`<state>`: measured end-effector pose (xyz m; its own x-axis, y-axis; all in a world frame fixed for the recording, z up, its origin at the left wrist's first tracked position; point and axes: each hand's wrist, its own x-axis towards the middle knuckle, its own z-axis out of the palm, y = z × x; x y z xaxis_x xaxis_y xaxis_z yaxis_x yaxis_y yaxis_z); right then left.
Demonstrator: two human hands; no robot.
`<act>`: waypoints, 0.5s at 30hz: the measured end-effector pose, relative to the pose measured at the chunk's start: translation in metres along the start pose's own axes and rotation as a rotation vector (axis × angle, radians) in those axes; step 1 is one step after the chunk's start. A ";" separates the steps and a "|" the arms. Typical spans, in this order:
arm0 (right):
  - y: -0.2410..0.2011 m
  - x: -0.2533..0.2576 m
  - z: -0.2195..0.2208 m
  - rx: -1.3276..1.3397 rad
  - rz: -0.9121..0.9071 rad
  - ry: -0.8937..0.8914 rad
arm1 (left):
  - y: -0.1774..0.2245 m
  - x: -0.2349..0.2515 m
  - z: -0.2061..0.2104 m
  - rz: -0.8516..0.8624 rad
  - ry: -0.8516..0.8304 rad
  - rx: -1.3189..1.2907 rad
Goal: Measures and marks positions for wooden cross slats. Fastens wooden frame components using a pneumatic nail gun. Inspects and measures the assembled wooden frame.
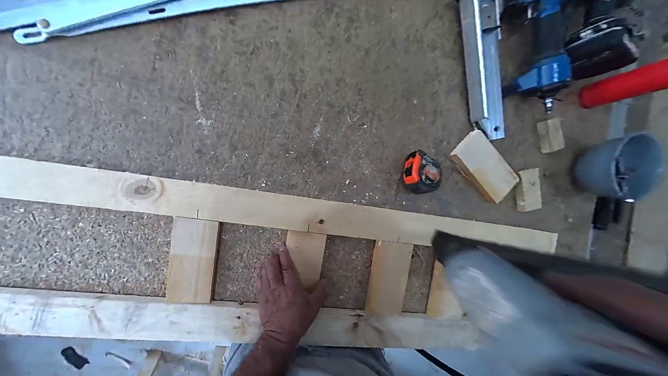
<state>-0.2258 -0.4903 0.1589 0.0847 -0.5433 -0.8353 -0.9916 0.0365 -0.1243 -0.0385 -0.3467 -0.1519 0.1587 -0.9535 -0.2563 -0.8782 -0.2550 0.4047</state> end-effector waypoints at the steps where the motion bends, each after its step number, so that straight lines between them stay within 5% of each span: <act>1: 0.014 0.021 0.010 -0.192 -0.032 0.027 | 0.000 0.000 0.000 0.000 0.016 -0.005; 4: 0.026 0.089 0.059 -0.283 -0.323 0.284 | -0.001 0.001 -0.001 0.042 0.079 -0.048; 7: -0.006 0.126 0.096 0.129 -0.305 0.015 | -0.008 -0.002 -0.001 0.074 0.130 -0.130; 10: -0.019 0.127 0.127 0.206 -0.146 -0.217 | -0.012 -0.003 0.001 0.079 0.090 -0.144; 15: -0.015 0.136 0.131 -0.002 -0.254 -0.083 | -0.008 0.002 0.000 0.031 0.049 -0.145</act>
<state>-0.1864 -0.4548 -0.0227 0.3386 -0.4645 -0.8183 -0.9376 -0.0940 -0.3346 -0.0312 -0.3463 -0.1555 0.1576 -0.9670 -0.2002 -0.8093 -0.2427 0.5350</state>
